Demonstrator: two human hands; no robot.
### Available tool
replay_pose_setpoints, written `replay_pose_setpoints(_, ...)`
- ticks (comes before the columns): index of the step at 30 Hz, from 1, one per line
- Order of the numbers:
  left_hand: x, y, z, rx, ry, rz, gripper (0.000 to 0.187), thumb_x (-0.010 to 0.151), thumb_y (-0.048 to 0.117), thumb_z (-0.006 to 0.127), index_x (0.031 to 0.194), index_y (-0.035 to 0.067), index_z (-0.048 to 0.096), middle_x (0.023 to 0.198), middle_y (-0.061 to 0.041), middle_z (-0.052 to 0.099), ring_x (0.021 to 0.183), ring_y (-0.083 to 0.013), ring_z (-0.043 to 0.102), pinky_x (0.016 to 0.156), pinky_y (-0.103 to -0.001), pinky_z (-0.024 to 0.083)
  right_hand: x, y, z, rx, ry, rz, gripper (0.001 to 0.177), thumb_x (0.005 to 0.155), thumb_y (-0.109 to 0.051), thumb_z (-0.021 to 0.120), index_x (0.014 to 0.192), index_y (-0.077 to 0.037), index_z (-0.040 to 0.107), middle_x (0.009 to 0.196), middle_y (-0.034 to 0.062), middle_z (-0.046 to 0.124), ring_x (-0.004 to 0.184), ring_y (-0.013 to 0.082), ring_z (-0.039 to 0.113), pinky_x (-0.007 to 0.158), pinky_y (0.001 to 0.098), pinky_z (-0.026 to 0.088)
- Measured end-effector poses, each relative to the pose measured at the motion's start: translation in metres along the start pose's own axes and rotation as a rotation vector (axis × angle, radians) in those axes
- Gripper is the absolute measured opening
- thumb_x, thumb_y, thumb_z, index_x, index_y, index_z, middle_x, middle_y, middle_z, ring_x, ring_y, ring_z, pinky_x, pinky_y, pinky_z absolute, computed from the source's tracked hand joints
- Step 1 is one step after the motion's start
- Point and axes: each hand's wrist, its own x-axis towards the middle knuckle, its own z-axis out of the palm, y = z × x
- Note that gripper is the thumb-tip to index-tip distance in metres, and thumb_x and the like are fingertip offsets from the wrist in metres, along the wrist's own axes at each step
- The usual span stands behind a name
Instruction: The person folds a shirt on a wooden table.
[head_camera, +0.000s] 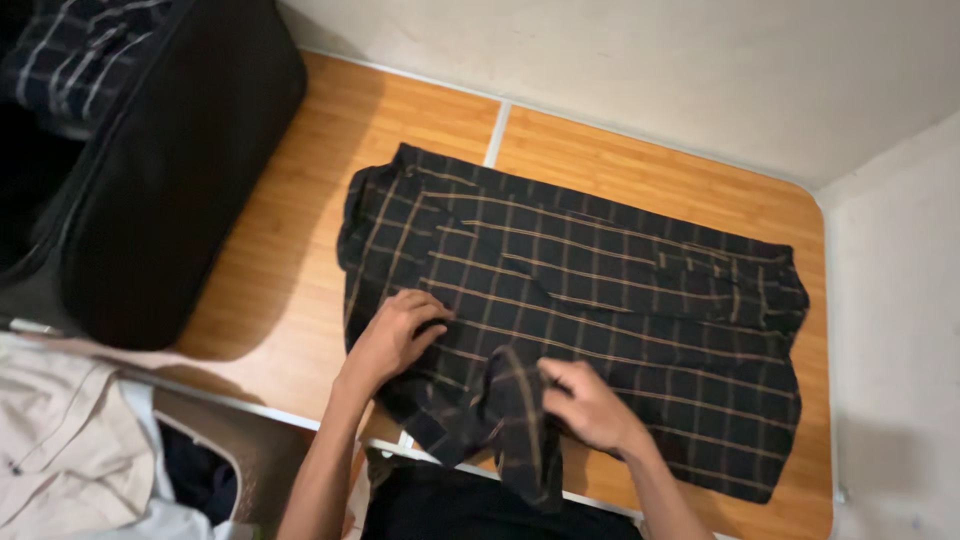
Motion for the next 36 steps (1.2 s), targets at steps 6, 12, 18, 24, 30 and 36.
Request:
replay_pose_setpoints(6,-0.015,-0.006,-0.021,-0.033,0.045,-0.101,0.025,0.082,0.014,0.076,0.106,0.005,0.077,0.099,-0.013,0.075,0.101,-0.0329,0.066,0.093,-0.041,0.053,0.026,0.008,-0.025,0.339,0.132,0.032,0.029,0.099,-0.021,0.055,0.115,-0.002,0.070,0.104,0.0047,0.076,0.095,0.0125,0.068,0.089,0.0282,0.054)
replay_pose_setpoints(12,-0.033,-0.036,-0.027,-0.634,-0.067,-0.307,0.038,0.099,0.039,0.060,0.116,0.010,0.077,0.104,-0.006,0.081,0.106,-0.0243,0.076,0.097,-0.034,0.057,0.045,0.003,-0.085,0.437,0.172,-0.192,0.023,0.105,-0.015,0.065,0.112,0.007,0.070,0.104,0.0110,0.075,0.092,0.0182,0.069,0.087,0.0331,0.054)
replay_pose_setpoints(18,-0.033,-0.030,-0.049,-0.200,0.056,-0.103,0.073,0.051,0.045,0.096,0.112,0.009,0.078,0.121,-0.012,0.073,0.123,-0.0308,0.060,0.107,-0.045,0.043,0.115,-0.047,-0.155,0.825,0.487,-0.049,0.039,0.102,-0.033,0.056,0.126,-0.004,0.065,0.111,0.0092,0.075,0.098,0.0223,0.072,0.088,0.0362,0.059)
replay_pose_setpoints(24,-0.015,-0.026,-0.033,0.007,0.122,-0.166,0.055,0.073,0.031,0.089,0.121,0.011,0.074,0.120,-0.008,0.075,0.121,-0.0280,0.061,0.109,-0.051,0.039,0.145,0.004,-0.157,0.634,0.588,0.159,0.061,0.101,-0.049,0.048,0.141,-0.003,0.048,0.108,0.0134,0.074,0.088,0.0255,0.071,0.081,0.0390,0.057)
replay_pose_setpoints(30,-0.005,-0.026,-0.039,-0.029,0.063,-0.386,0.035,0.086,0.029,0.083,0.116,0.013,0.075,0.083,-0.020,0.072,0.082,-0.0329,0.066,0.085,-0.038,0.052,0.114,0.030,-0.116,0.169,0.568,0.147,0.050,0.100,-0.042,0.058,0.131,-0.002,0.058,0.093,0.0132,0.071,0.074,0.0195,0.066,0.066,0.0348,0.051)
replay_pose_setpoints(36,0.005,-0.030,-0.035,-0.133,0.228,-0.383,0.032,0.084,0.026,0.080,0.109,0.007,0.071,0.088,-0.018,0.074,0.065,-0.0326,0.069,0.060,-0.041,0.053,0.073,-0.006,-0.051,-0.507,0.252,0.453,0.049,0.077,-0.047,0.084,0.099,-0.004,0.076,0.078,0.0097,0.074,0.069,0.0177,0.068,0.063,0.0315,0.054)
